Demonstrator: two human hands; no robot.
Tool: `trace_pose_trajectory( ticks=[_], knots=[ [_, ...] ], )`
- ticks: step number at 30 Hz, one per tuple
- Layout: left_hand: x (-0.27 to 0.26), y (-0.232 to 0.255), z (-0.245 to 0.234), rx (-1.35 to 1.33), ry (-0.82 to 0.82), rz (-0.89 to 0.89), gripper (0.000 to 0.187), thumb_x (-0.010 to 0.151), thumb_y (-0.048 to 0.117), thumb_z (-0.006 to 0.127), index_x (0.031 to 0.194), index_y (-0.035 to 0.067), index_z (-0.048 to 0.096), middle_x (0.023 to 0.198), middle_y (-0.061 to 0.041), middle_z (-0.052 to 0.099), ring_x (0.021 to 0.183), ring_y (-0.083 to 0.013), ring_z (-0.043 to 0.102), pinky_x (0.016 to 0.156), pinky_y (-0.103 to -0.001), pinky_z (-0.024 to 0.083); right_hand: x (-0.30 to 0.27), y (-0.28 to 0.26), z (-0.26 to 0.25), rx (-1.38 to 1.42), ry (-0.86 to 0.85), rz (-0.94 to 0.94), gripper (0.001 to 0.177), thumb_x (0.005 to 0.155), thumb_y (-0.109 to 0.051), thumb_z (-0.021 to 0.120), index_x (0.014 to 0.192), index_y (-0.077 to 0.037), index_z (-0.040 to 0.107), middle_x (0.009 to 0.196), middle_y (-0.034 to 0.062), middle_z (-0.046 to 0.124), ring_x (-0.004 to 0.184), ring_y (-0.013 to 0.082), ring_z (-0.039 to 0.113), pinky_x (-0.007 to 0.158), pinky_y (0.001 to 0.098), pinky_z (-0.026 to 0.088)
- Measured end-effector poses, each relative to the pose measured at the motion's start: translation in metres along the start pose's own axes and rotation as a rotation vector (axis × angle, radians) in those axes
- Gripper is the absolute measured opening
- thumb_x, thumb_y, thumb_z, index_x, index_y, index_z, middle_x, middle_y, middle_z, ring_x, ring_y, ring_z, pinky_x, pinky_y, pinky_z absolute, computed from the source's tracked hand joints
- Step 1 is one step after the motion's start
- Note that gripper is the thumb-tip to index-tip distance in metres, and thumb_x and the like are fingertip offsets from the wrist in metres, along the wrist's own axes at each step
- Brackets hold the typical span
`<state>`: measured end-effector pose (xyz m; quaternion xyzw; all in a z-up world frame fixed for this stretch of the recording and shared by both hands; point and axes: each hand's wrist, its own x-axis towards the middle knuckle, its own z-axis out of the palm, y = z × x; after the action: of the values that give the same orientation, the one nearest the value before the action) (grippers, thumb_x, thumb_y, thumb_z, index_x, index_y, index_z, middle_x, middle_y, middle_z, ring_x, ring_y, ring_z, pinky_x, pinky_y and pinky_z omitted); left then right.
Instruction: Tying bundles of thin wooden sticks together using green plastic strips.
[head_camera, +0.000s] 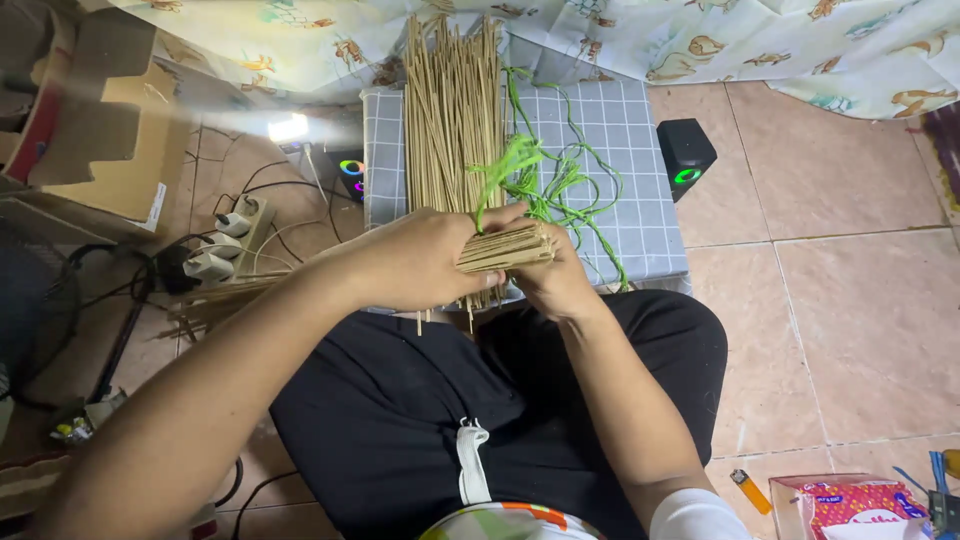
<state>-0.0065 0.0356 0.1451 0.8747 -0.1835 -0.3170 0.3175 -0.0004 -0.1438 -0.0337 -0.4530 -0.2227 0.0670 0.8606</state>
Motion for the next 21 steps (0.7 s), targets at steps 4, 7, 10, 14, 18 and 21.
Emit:
trace_pose_trajectory(
  ticks=[4, 7, 10, 14, 18, 21],
  knots=[
    [0.007, -0.021, 0.009, 0.066, 0.034, -0.014, 0.039, 0.094, 0.023, 0.061, 0.114, -0.01, 0.065, 0.064, -0.012, 0.067, 0.037, -0.017, 0.056, 0.04, -0.026, 0.047, 0.005, -0.039, 0.035, 0.035, 0.013, 0.035, 0.01, 0.083, 0.008, 0.071, 0.091, 0.004, 0.074, 0.076, 0.0127, 0.07, 0.067, 0.0156, 0.064, 0.065, 0.0281, 0.052],
    [0.008, -0.025, 0.011, 0.13, 0.11, 0.07, 0.027, 0.094, 0.025, 0.068, 0.088, -0.002, 0.068, 0.061, -0.007, 0.064, 0.04, -0.0174, 0.061, 0.04, -0.028, 0.049, 0.011, -0.038, 0.03, -0.054, -0.022, 0.031, 0.004, 0.08, 0.013, 0.068, 0.081, 0.01, 0.071, 0.06, 0.0164, 0.061, 0.057, 0.0204, 0.056, 0.057, 0.0308, 0.049],
    [0.005, -0.024, 0.011, 0.243, 0.13, 0.071, 0.024, 0.092, 0.026, 0.067, 0.095, 0.003, 0.071, 0.073, -0.012, 0.072, 0.059, -0.0263, 0.074, 0.056, -0.039, 0.06, 0.011, -0.038, 0.028, -0.207, -0.056, 0.032, 0.006, 0.077, 0.011, 0.068, 0.072, 0.009, 0.069, 0.053, 0.0155, 0.058, 0.052, 0.0202, 0.055, 0.053, 0.0306, 0.048],
    [0.002, -0.017, 0.008, 0.242, 0.222, 0.031, 0.018, 0.091, 0.012, 0.059, 0.092, 0.0, 0.073, 0.066, -0.013, 0.067, 0.054, -0.029, 0.07, 0.054, -0.038, 0.06, 0.008, -0.052, 0.038, -0.199, -0.062, 0.062, 0.008, 0.092, 0.002, 0.066, 0.09, 0.009, 0.069, 0.056, 0.0177, 0.062, 0.047, 0.0221, 0.061, 0.049, 0.032, 0.05],
    [0.015, -0.042, 0.007, 0.441, 0.38, -0.006, 0.022, 0.089, 0.013, 0.056, 0.088, 0.005, 0.076, 0.07, -0.02, 0.07, 0.072, -0.0452, 0.074, 0.057, -0.058, 0.058, -0.008, -0.06, 0.03, -0.722, -0.102, 0.12, 0.016, 0.095, -0.006, 0.068, 0.107, 0.005, 0.073, 0.061, 0.0149, 0.066, 0.051, 0.0202, 0.065, 0.053, 0.0319, 0.05],
    [0.019, -0.04, -0.006, 0.681, 0.504, -0.096, 0.017, 0.088, 0.011, 0.057, 0.088, 0.007, 0.074, 0.07, -0.019, 0.069, 0.071, -0.0462, 0.074, 0.058, -0.06, 0.059, -0.015, -0.102, 0.052, -1.228, -0.238, 0.023, 0.015, 0.095, -0.011, 0.068, 0.104, 0.0, 0.07, 0.071, 0.0207, 0.07, 0.066, 0.0435, 0.071, 0.06, 0.045, 0.055]
  ],
)
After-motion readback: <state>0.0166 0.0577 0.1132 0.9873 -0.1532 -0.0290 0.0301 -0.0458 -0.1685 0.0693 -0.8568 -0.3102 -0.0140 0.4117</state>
